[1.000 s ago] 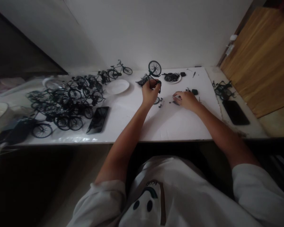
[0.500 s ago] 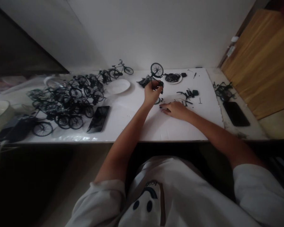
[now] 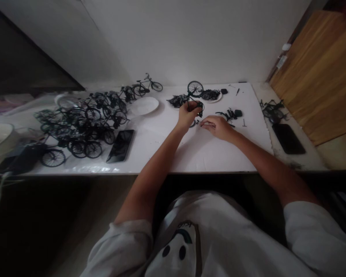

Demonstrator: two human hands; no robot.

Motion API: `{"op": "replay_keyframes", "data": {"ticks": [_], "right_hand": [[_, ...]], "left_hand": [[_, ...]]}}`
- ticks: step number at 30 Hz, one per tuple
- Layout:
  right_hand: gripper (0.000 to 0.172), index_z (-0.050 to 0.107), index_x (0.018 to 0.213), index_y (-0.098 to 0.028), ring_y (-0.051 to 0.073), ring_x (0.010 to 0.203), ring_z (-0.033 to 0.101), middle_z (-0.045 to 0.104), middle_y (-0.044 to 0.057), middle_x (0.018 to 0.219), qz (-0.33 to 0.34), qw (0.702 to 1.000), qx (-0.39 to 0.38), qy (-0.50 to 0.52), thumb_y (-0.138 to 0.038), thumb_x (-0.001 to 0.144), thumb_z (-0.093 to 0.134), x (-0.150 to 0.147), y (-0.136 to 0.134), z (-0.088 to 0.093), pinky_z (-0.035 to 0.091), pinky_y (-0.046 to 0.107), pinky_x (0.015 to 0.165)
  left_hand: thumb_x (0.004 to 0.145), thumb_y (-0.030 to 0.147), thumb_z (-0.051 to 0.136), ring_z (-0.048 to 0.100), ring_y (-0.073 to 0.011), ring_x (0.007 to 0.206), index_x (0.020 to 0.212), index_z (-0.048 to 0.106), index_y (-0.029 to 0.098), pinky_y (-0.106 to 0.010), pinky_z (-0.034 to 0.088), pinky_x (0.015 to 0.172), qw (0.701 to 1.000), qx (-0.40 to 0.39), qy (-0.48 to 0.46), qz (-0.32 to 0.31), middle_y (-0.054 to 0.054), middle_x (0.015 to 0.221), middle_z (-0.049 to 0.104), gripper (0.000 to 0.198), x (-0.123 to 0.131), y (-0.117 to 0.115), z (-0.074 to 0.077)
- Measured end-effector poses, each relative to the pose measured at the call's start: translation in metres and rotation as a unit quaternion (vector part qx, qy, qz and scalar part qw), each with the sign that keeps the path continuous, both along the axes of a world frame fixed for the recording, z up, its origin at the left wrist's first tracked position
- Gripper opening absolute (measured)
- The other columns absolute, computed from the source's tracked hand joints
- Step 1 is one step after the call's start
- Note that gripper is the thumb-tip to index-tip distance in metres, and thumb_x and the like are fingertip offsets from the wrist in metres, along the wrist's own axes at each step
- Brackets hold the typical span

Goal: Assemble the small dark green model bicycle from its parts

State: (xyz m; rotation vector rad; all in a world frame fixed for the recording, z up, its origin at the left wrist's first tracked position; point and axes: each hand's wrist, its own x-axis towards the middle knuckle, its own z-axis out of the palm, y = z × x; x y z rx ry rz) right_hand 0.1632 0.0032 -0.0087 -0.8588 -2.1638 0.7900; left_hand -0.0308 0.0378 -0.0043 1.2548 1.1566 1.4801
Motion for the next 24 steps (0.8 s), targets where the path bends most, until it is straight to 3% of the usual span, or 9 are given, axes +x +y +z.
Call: {"op": "replay_keyframes", "data": {"ticks": [2,4,7,11,24], "right_hand": [[0.02,0.082,0.106,-0.021,0.021,0.088,0.069,0.077,0.009,0.106,-0.033,0.998,0.023,0.039,-0.036,0.102,0.069,0.006,0.004,0.006,0.057,0.033,0.084],[0.021,0.082,0.106,-0.021,0.017,0.072,0.054,0.066,0.003,0.088,-0.073,0.995,0.059,0.045,-0.039,0.101,0.071,0.012,0.01,0.011,0.05,0.032,0.076],[0.024,0.081,0.106,-0.021,0.016,0.068,0.042,0.048,-0.002,0.077,-0.103,0.991,0.051,0.065,-0.042,0.1,0.072,0.019,0.017,0.011,0.043,0.031,0.073],[0.027,0.078,0.103,-0.02,0.015,0.065,0.034,0.032,-0.007,0.071,-0.094,0.99,0.011,0.104,-0.046,0.098,0.073,0.023,0.025,0.005,0.037,0.03,0.07],[0.04,0.076,0.101,-0.021,0.014,0.064,0.03,0.025,-0.009,0.069,-0.102,0.987,-0.047,0.111,-0.06,0.092,0.08,0.022,0.028,0.005,0.035,0.028,0.066]], "left_hand": [[0.074,0.022,0.077,0.073,-0.0182,0.09,0.094,0.069,0.018,-0.026,0.059,0.069,1.0,-0.013,0.0,-0.013,-0.01,0.11,0.079,0.022,0.001,-0.001,0.001],[0.074,0.021,0.077,0.072,-0.017,0.085,0.095,0.07,0.018,-0.026,0.059,0.069,0.999,-0.025,0.008,-0.042,-0.008,0.1,0.078,0.023,0.002,-0.003,0.003],[0.073,0.021,0.077,0.071,-0.0154,0.082,0.098,0.073,0.017,-0.025,0.058,0.068,0.994,-0.026,0.02,-0.1,-0.007,0.097,0.078,0.025,0.005,-0.008,0.005],[0.074,0.021,0.076,0.072,-0.0151,0.083,0.101,0.076,0.016,-0.024,0.059,0.069,0.989,-0.025,0.015,-0.142,-0.006,0.094,0.077,0.027,0.008,-0.016,0.007],[0.083,0.026,0.078,0.072,-0.0145,0.085,0.091,0.073,0.017,-0.022,0.059,0.065,0.989,-0.033,0.0,-0.146,-0.009,0.107,0.08,0.014,0.009,-0.016,0.006]]}}
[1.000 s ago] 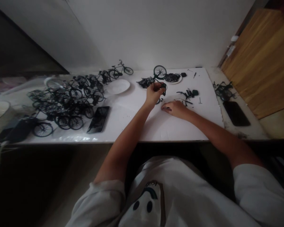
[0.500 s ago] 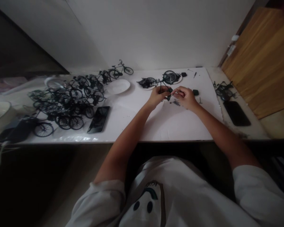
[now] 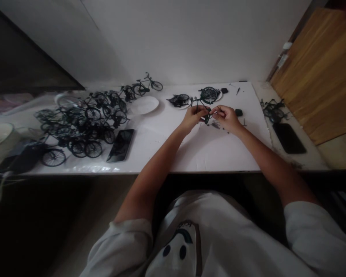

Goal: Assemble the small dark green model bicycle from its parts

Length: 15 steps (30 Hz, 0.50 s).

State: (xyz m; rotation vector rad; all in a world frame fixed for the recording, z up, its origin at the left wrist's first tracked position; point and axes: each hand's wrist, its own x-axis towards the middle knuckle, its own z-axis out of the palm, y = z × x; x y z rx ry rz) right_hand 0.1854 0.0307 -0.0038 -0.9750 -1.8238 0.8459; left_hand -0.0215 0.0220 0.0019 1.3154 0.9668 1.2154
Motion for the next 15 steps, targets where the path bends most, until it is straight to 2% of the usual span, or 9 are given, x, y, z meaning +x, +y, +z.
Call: {"op": "replay_keyframes", "data": {"ticks": [4,8,15], "right_hand": [[0.042,0.077,0.1,-0.021,0.013,0.064,0.029,0.025,-0.009,0.07,-0.003,1.0,-0.021,0.023,-0.06,0.087,0.083,-0.0005,-0.0017,0.0,0.031,0.028,0.064],[0.045,0.075,0.096,-0.021,0.012,0.063,0.028,0.027,-0.009,0.07,-0.009,0.999,-0.025,0.037,-0.062,0.081,0.087,-0.0016,-0.0047,0.0021,0.03,0.028,0.062],[0.061,0.074,0.093,-0.022,0.012,0.063,0.027,0.025,-0.01,0.07,-0.024,0.999,-0.028,0.028,-0.08,0.077,0.086,-0.0051,-0.0099,0.0062,0.028,0.028,0.06]], "left_hand": [[0.085,0.026,0.079,0.073,-0.0149,0.083,0.093,0.073,0.017,-0.023,0.06,0.066,1.0,-0.006,-0.013,-0.004,-0.009,0.102,0.079,0.013,-0.0004,0.0,-0.0007],[0.088,0.03,0.08,0.074,-0.0156,0.088,0.095,0.073,0.017,-0.024,0.061,0.068,0.999,-0.006,-0.034,-0.016,-0.011,0.109,0.079,0.016,-0.0008,-0.0016,-0.0002],[0.084,0.032,0.089,0.075,-0.015,0.093,0.105,0.074,0.018,-0.024,0.062,0.076,0.998,0.009,-0.016,-0.053,-0.008,0.111,0.077,0.03,-0.004,-0.0004,-0.0065]]}}
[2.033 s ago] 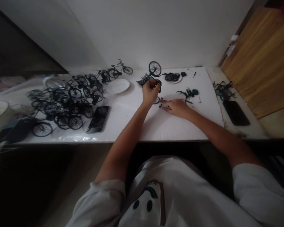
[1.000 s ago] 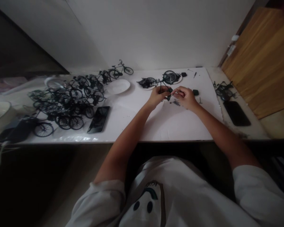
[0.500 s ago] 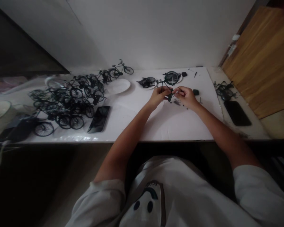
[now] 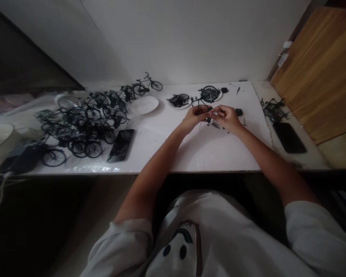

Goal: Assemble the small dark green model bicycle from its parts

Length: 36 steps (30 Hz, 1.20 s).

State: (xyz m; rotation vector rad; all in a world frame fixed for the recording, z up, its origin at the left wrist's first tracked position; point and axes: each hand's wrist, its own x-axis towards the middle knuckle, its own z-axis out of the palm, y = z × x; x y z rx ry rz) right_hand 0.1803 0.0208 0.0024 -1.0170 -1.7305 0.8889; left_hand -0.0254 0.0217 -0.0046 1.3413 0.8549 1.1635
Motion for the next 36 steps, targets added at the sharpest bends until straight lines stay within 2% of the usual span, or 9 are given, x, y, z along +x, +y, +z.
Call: {"op": "replay_keyframes", "data": {"ticks": [5,10,13,15,17,21,24,31,36], "right_hand": [[0.062,0.075,0.096,-0.022,0.012,0.062,0.027,0.024,-0.009,0.071,0.005,1.0,0.004,0.004,-0.081,0.08,0.084,0.001,0.0,-0.001,0.028,0.028,0.059],[0.045,0.078,0.105,-0.021,0.011,0.06,0.029,0.028,-0.01,0.068,0.017,1.0,0.015,-0.01,-0.061,0.087,0.086,0.008,0.004,0.002,0.031,0.027,0.059],[0.032,0.081,0.109,-0.02,0.012,0.063,0.042,0.049,-0.005,0.068,-0.005,0.996,0.052,-0.071,-0.048,0.093,0.082,0.018,0.007,0.006,0.042,0.027,0.065],[0.025,0.083,0.106,-0.019,0.015,0.073,0.058,0.071,0.003,0.084,-0.022,0.989,0.074,-0.128,-0.041,0.094,0.079,0.026,0.01,0.008,0.051,0.029,0.075],[0.021,0.085,0.105,-0.02,0.02,0.083,0.068,0.08,0.008,0.096,-0.029,0.978,0.061,-0.196,-0.036,0.093,0.079,0.035,0.013,0.009,0.055,0.031,0.079],[0.018,0.089,0.103,-0.022,0.023,0.081,0.073,0.082,0.008,0.088,-0.013,0.934,0.026,-0.357,-0.03,0.088,0.082,0.049,0.019,0.013,0.052,0.031,0.074],[0.018,0.09,0.102,-0.022,0.022,0.078,0.072,0.083,0.008,0.089,-0.012,0.91,0.02,-0.414,-0.028,0.087,0.082,0.057,0.022,0.018,0.049,0.032,0.071],[0.021,0.091,0.1,-0.02,0.021,0.075,0.07,0.084,0.006,0.087,-0.005,0.905,0.008,-0.426,-0.034,0.087,0.083,0.075,0.03,0.022,0.05,0.033,0.073],[0.022,0.09,0.101,-0.021,0.024,0.084,0.074,0.086,0.01,0.096,-0.011,0.914,0.009,-0.405,-0.039,0.092,0.082,0.066,0.027,0.017,0.053,0.034,0.078]], "left_hand": [[0.085,0.032,0.09,0.074,-0.0151,0.094,0.107,0.075,0.017,-0.026,0.062,0.079,1.0,0.0,-0.021,-0.008,-0.009,0.114,0.075,0.031,0.001,0.001,-0.002],[0.082,0.034,0.094,0.073,-0.0144,0.09,0.109,0.075,0.015,-0.026,0.061,0.078,1.0,-0.011,-0.024,0.005,-0.008,0.109,0.076,0.038,0.002,0.001,-0.001],[0.079,0.033,0.095,0.073,-0.0135,0.088,0.108,0.074,0.015,-0.026,0.06,0.079,0.999,-0.028,-0.027,0.028,-0.007,0.108,0.077,0.04,0.003,0.002,-0.001],[0.079,0.032,0.094,0.072,-0.0132,0.087,0.106,0.074,0.015,-0.027,0.06,0.079,0.998,-0.033,-0.028,0.043,-0.007,0.107,0.078,0.037,0.004,0.004,-0.001],[0.079,0.031,0.093,0.072,-0.0133,0.086,0.104,0.073,0.015,-0.027,0.06,0.078,0.998,-0.031,-0.024,0.057,-0.007,0.106,0.078,0.035,0.005,0.004,-0.001],[0.079,0.03,0.092,0.073,-0.0149,0.089,0.103,0.072,0.015,-0.027,0.061,0.079,0.997,-0.025,-0.009,0.077,-0.009,0.109,0.079,0.034,0.006,0.003,0.002],[0.079,0.027,0.091,0.073,-0.0156,0.09,0.102,0.072,0.014,-0.026,0.061,0.077,0.996,-0.022,-0.004,0.088,-0.01,0.108,0.079,0.032,0.006,0.002,0.004],[0.081,0.027,0.09,0.073,-0.0163,0.09,0.102,0.073,0.015,-0.026,0.062,0.076,0.995,-0.018,0.011,0.097,-0.009,0.105,0.08,0.03,0.006,0.003,0.003],[0.08,0.028,0.089,0.074,-0.0171,0.09,0.101,0.073,0.015,-0.027,0.061,0.076,0.994,-0.015,0.009,0.104,-0.01,0.104,0.08,0.029,0.005,0.005,0.002]]}}
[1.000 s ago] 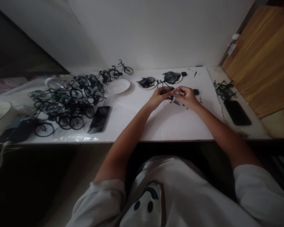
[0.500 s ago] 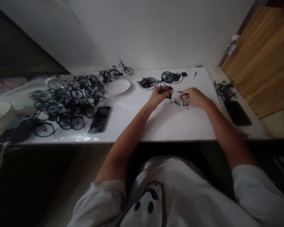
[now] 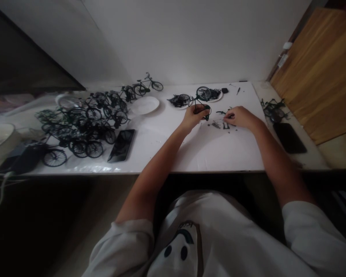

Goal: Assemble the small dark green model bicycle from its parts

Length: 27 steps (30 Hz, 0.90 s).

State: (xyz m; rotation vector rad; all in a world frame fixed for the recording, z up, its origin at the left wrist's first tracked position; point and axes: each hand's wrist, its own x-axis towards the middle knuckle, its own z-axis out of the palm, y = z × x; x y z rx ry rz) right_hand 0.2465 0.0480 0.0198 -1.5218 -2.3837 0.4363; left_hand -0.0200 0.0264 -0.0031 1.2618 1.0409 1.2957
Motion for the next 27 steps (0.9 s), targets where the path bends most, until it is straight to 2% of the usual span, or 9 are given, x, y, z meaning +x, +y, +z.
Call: {"op": "replay_keyframes", "data": {"ticks": [5,11,20,27], "right_hand": [[0.025,0.088,0.113,-0.021,0.023,0.083,0.075,0.083,0.008,0.093,0.018,0.998,-0.017,0.05,-0.038,0.095,0.08,-0.02,-0.01,-0.01,0.052,0.032,0.078],[0.029,0.087,0.12,-0.024,0.02,0.084,0.074,0.085,0.006,0.105,0.082,0.99,-0.071,0.089,-0.031,0.093,0.082,-0.033,-0.018,-0.019,0.054,0.031,0.086],[0.028,0.086,0.121,-0.022,0.023,0.088,0.076,0.084,0.01,0.108,0.053,0.997,-0.051,0.032,-0.03,0.095,0.081,-0.032,-0.022,-0.008,0.055,0.034,0.086],[0.034,0.086,0.111,-0.025,0.03,0.098,0.076,0.084,0.012,0.114,-0.018,0.998,0.008,-0.052,-0.046,0.085,0.091,-0.03,-0.02,-0.003,0.055,0.039,0.084]], "left_hand": [[0.08,0.027,0.089,0.07,-0.015,0.081,0.095,0.07,0.016,-0.027,0.059,0.072,1.0,0.002,-0.008,0.009,-0.006,0.092,0.076,0.027,0.0,0.001,0.001],[0.079,0.027,0.089,0.069,-0.0129,0.077,0.092,0.067,0.016,-0.025,0.056,0.07,0.999,-0.016,-0.001,0.038,-0.005,0.088,0.074,0.027,0.001,0.001,0.004],[0.081,0.027,0.087,0.068,-0.0132,0.078,0.093,0.069,0.015,-0.025,0.055,0.069,0.999,-0.013,-0.001,0.042,-0.005,0.088,0.074,0.025,0.0,0.003,0.001],[0.08,0.027,0.087,0.067,-0.013,0.076,0.092,0.069,0.016,-0.026,0.055,0.07,0.999,-0.02,0.013,0.043,-0.004,0.086,0.073,0.025,0.001,0.002,0.004]]}}
